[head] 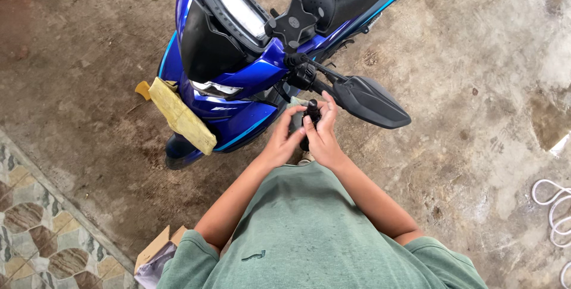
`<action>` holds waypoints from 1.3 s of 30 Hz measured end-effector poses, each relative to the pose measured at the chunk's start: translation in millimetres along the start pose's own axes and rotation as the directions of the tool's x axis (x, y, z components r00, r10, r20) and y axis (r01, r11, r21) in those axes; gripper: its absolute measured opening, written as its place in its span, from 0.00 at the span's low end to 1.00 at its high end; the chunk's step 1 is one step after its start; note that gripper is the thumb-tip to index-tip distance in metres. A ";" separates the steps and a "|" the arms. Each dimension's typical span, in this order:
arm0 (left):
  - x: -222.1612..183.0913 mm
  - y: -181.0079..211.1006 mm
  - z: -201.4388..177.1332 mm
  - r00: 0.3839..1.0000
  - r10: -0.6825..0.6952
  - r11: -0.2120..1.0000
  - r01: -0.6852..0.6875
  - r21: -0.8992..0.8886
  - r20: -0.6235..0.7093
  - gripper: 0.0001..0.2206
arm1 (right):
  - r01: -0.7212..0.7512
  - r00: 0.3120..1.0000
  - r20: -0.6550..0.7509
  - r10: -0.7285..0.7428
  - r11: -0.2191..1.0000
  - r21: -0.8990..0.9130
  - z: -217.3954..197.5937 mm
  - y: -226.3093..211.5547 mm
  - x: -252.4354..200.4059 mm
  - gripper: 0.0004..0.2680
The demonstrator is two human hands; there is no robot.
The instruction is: The person cleans the front section of a blue motorcycle using a spray bottle and a cloth. They spray the cleaning solution onto the front fairing, headlight, and handlebars, then wipe the surfaces with the cloth. The person also cleans the left side mirror and the handlebar controls.
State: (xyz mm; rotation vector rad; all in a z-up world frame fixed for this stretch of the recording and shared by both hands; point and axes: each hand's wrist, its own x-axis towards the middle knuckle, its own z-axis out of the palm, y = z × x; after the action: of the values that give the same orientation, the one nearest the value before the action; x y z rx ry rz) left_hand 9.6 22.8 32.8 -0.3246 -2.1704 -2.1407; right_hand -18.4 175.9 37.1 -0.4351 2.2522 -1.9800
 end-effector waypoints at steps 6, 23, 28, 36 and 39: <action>-12.0 -13.5 12.4 0.994 -0.106 0.991 0.108 -0.076 0.020 0.33 | -0.073 0.995 -0.054 0.087 0.972 0.223 5.1 13.0 -2.9 0.20; -6.8 -22.1 4.9 0.967 0.130 0.985 -0.101 0.137 -0.220 0.22 | -0.257 0.941 -0.063 0.333 0.824 0.504 -16.1 62.0 -11.0 0.06; -4.1 -22.7 -12.8 0.958 -0.004 0.992 0.041 0.122 -0.288 0.19 | 0.069 0.878 -0.446 -0.173 0.969 -0.239 -26.9 46.3 10.6 0.12; -2.2 -29.0 -2.3 0.971 -0.056 0.998 0.061 0.016 -0.231 0.17 | 0.539 0.808 0.342 -0.481 0.367 -0.758 -11.9 37.3 78.5 0.21; -3.9 -26.2 -3.8 0.968 -0.111 0.993 0.099 -0.067 -0.224 0.17 | 0.647 0.733 0.473 -0.490 0.286 -0.706 -30.4 33.4 75.5 0.17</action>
State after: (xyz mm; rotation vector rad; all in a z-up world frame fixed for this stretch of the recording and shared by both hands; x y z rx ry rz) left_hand 7.8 18.6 6.4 0.0336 -2.0465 -2.1718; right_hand -103.2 186.9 16.4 -1.6553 3.0616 -0.6231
